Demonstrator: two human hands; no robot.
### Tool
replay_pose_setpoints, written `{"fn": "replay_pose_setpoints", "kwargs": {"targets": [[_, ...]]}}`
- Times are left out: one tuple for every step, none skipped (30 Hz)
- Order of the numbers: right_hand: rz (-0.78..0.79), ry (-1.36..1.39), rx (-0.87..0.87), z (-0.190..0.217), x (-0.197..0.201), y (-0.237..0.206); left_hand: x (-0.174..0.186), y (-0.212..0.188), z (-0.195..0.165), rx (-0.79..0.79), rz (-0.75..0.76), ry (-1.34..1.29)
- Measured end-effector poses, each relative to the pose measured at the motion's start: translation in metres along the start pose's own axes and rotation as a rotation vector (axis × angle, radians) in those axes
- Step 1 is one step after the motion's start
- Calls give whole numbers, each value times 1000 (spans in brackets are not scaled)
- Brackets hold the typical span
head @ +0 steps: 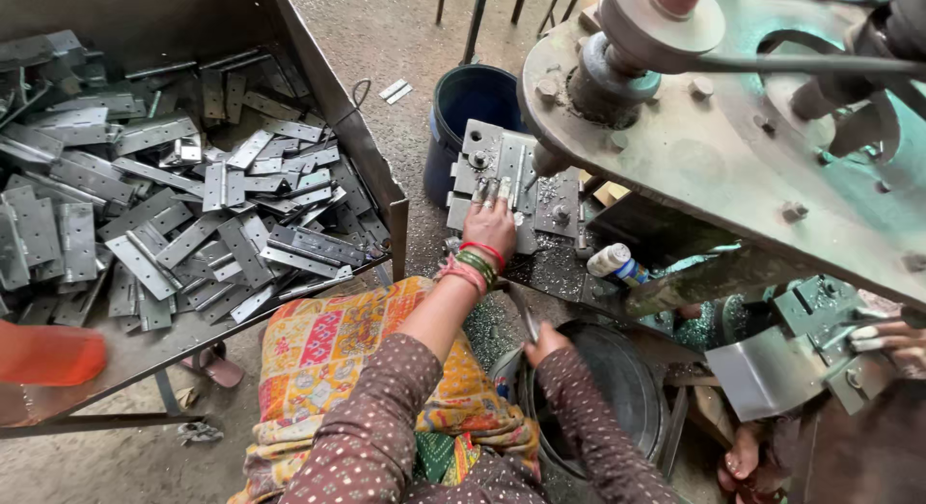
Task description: The person repeatedly picks small metal brackets from a bin, places them into a manual punching machine, and operates the lever to process them. The person then removes the processed brackets and returns them to the bin.
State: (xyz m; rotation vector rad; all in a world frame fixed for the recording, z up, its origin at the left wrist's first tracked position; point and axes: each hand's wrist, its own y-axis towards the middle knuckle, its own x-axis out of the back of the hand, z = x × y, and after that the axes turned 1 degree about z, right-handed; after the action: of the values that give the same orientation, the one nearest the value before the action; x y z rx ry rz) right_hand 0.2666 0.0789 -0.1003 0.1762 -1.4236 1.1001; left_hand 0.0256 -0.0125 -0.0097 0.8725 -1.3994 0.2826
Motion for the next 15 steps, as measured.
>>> {"fn": "replay_pose_setpoints", "kwargs": {"targets": [[-9, -48, 27, 2, 12, 8, 2, 5, 3, -5, 2, 53], [-15, -93, 40, 3, 20, 9, 3, 11, 5, 20, 67, -14], [-29, -139, 61, 4, 24, 9, 4, 19, 7, 47, 124, -78], [-26, -79, 21, 4, 20, 9, 4, 25, 10, 78, 173, -134], [-25, -18, -20, 5, 14, 3, 4, 31, 10, 68, 159, -116], [-23, 42, -62, 7, 3, -5, 5, 34, 11, 59, 146, -100], [-75, 36, -42, 9, -7, -11, 6, 37, 11, 50, 135, -83], [-126, 27, -25, 10, -17, -17, 6, 38, 12, 44, 127, -95], [-178, 13, -1, 10, -21, -20, 6, 38, 12, 46, 114, -105], [-133, 40, 27, 11, -22, -20, 7, 37, 13, 39, 120, -104], [-87, 72, 31, 10, -20, -19, 10, 35, 13, 26, 119, -81], [-61, 94, 45, 10, -12, -14, 10, 33, 13, 18, 95, -60], [-42, 45, 30, 10, -4, -10, 10, 31, 14, 24, 60, -31], [-29, -10, 17, 9, 8, -4, 12, 29, 15, 11, 23, -16], [-11, -62, 4, 9, 15, 0, 13, 28, 16, -1, -8, 2]]}}
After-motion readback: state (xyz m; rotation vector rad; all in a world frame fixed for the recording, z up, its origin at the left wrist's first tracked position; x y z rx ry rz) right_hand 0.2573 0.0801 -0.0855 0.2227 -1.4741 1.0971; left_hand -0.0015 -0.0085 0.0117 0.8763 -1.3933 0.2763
